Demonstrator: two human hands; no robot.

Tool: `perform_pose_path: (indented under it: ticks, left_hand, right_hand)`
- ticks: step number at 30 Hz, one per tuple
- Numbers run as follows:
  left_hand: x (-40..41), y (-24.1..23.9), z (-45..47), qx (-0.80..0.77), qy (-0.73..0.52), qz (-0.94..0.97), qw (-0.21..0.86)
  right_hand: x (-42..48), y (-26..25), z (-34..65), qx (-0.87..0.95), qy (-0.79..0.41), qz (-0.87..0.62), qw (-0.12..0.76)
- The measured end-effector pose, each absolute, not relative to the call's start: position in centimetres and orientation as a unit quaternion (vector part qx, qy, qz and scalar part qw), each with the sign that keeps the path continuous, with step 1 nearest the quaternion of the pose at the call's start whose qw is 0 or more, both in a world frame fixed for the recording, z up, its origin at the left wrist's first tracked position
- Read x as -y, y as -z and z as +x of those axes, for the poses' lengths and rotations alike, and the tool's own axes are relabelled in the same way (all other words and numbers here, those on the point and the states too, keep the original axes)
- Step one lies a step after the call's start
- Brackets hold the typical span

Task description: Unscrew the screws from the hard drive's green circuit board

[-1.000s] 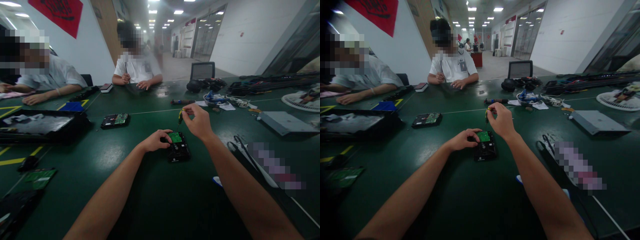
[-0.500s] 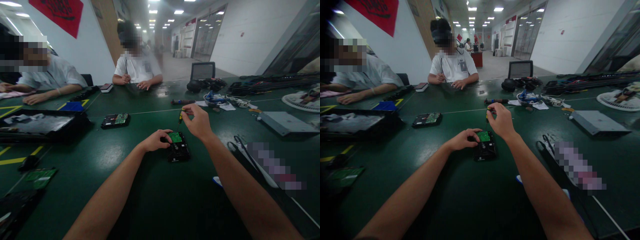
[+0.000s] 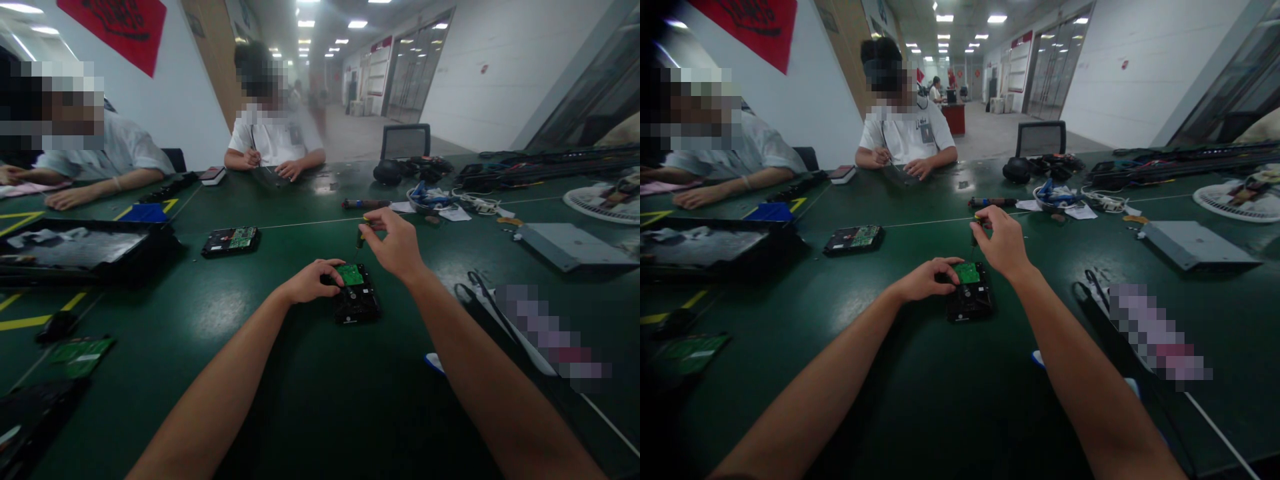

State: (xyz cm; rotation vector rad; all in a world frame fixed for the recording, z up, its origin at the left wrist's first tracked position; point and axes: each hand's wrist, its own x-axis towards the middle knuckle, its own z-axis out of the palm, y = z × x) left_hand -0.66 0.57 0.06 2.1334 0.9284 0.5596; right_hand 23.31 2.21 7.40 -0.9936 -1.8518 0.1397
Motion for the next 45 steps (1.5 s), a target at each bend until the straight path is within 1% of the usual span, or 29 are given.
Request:
perform_pose_path:
  ticks: [5, 11, 17, 21, 24, 30, 33, 36, 42, 45]
  left_hand:
    - [-0.49, 0.00, -0.69, -0.364, -0.220, 0.829, 0.363]
    - [-0.53, -0.10, -0.61, -0.361, -0.218, 0.830, 0.366]
    - [-0.49, -0.01, -0.62, -0.367, -0.219, 0.830, 0.359]
    - [-0.45, 0.04, -0.67, -0.371, -0.218, 0.830, 0.356]
    - [-0.54, 0.18, -0.72, -0.368, -0.219, 0.831, 0.355]
    - [-0.69, 0.50, -0.69, -0.371, -0.221, 0.829, 0.356]
    - [-0.63, 0.47, -0.66, -0.372, -0.220, 0.830, 0.352]
    - [-0.57, 0.36, -0.63, -0.369, -0.221, 0.831, 0.352]
    - [-0.51, 0.17, -0.58, -0.371, -0.221, 0.830, 0.353]
    - [-0.53, 0.20, -0.62, -0.374, -0.218, 0.829, 0.355]
  right_hand:
    - [-2.00, -7.69, 23.27, 0.778, -0.024, -0.400, 0.484]
    - [-2.38, -7.26, 23.32, 0.757, -0.062, -0.407, 0.507]
    - [-2.47, -7.16, 23.29, 0.771, -0.036, -0.397, 0.497]
    - [-2.60, -6.98, 23.30, 0.752, -0.056, -0.413, 0.511]
    - [-2.54, -7.05, 23.36, 0.760, -0.063, -0.407, 0.503]
    - [-2.35, -7.30, 23.37, 0.772, -0.024, -0.393, 0.500]
    - [-2.41, -7.19, 23.35, 0.756, -0.049, -0.405, 0.511]
    - [-2.41, -7.21, 23.35, 0.758, -0.067, -0.409, 0.504]
    - [-2.30, -7.49, 23.37, 0.776, -0.012, -0.391, 0.495]
    - [-2.34, -7.36, 23.35, 0.759, -0.031, -0.406, 0.507]
